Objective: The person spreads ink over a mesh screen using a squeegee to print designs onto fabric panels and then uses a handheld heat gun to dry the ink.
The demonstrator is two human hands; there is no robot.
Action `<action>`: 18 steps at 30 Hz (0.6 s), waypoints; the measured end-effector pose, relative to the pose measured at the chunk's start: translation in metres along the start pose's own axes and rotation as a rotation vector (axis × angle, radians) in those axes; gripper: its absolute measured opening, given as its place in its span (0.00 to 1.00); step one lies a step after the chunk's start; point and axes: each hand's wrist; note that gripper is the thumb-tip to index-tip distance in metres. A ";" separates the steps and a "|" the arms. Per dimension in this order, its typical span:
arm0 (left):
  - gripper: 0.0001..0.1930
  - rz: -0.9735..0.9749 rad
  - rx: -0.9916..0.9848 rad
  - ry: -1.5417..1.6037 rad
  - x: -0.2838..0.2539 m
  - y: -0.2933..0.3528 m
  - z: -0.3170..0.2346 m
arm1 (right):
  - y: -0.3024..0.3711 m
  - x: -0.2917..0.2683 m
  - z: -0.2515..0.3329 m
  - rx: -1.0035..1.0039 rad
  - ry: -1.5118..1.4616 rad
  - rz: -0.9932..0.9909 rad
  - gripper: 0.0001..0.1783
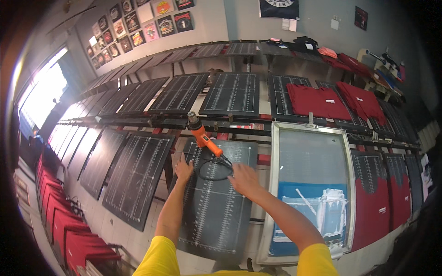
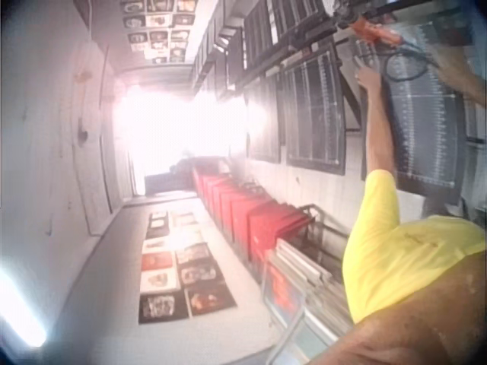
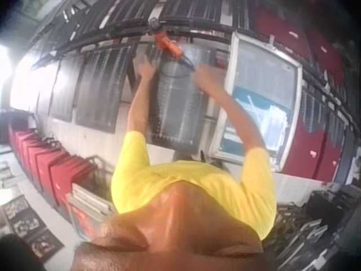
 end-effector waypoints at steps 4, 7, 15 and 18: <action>0.32 -0.028 0.004 0.151 0.019 -0.045 0.033 | -0.097 0.062 0.021 0.005 0.041 0.012 0.32; 0.27 -0.118 0.094 0.207 0.028 -0.049 0.033 | -0.139 0.112 0.007 0.049 0.061 -0.022 0.34; 0.26 -0.152 0.111 0.640 0.006 -0.045 0.041 | -0.176 0.131 0.006 0.200 -0.017 0.084 0.40; 0.17 -0.166 -0.179 1.461 -0.008 -0.046 0.065 | -0.152 0.091 0.031 0.106 -0.264 0.021 0.42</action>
Point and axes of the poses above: each hand's wrist, its own y-axis away from the middle knuckle, its own x-axis out of the palm, z = x × y, and after that the axes turned 2 degrees about -y, right-handed
